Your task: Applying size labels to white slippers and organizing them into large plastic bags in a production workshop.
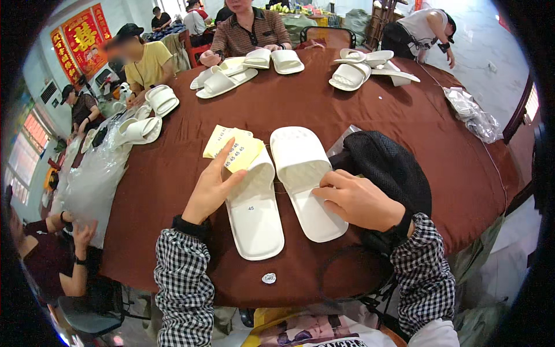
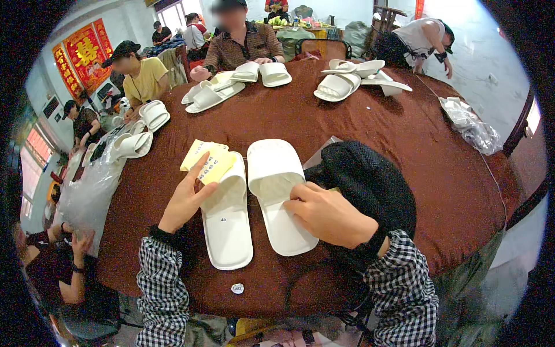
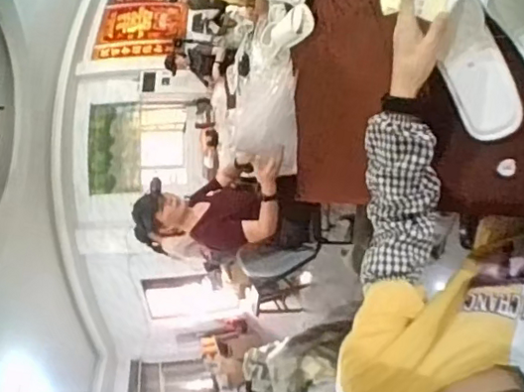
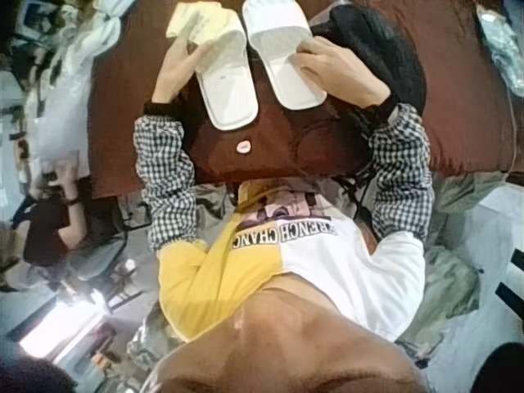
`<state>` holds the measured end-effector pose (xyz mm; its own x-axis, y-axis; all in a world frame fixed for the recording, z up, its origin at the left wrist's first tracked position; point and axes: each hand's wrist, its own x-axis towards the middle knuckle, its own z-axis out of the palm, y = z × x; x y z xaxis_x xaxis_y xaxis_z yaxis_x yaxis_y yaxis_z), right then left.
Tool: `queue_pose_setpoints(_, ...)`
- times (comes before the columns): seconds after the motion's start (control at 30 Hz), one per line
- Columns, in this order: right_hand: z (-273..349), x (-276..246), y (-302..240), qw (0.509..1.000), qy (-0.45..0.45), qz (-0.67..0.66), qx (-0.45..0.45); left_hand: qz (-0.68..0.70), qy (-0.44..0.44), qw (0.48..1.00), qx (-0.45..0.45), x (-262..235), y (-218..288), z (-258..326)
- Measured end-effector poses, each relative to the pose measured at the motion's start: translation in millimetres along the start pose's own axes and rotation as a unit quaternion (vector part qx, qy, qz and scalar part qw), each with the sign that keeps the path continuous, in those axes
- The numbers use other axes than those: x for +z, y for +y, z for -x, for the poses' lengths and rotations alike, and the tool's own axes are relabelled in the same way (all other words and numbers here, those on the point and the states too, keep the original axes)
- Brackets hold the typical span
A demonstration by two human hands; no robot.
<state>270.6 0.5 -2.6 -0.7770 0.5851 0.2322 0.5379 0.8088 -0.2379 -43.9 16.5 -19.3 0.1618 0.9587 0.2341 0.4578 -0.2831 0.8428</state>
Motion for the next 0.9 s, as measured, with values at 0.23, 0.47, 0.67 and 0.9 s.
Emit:
queue_pose_setpoints(0.23,-40,23,-34,0.991,-0.019,0.047,-0.124,-0.046,-0.007,0.999,0.022,0,-4,1)
queue_pose_setpoints(0.47,-54,40,-43,0.988,-0.027,0.079,-0.127,-0.042,-0.002,0.997,0.063,0,-4,1)
queue_pose_setpoints(0.67,-52,43,-38,0.989,-0.012,0.06,-0.137,-0.067,0.008,0.995,0.071,0,-4,1)
queue_pose_setpoints(0.9,-52,34,-31,0.991,-0.069,-0.032,-0.108,-0.079,0.007,0.995,0.064,1,-2,4)
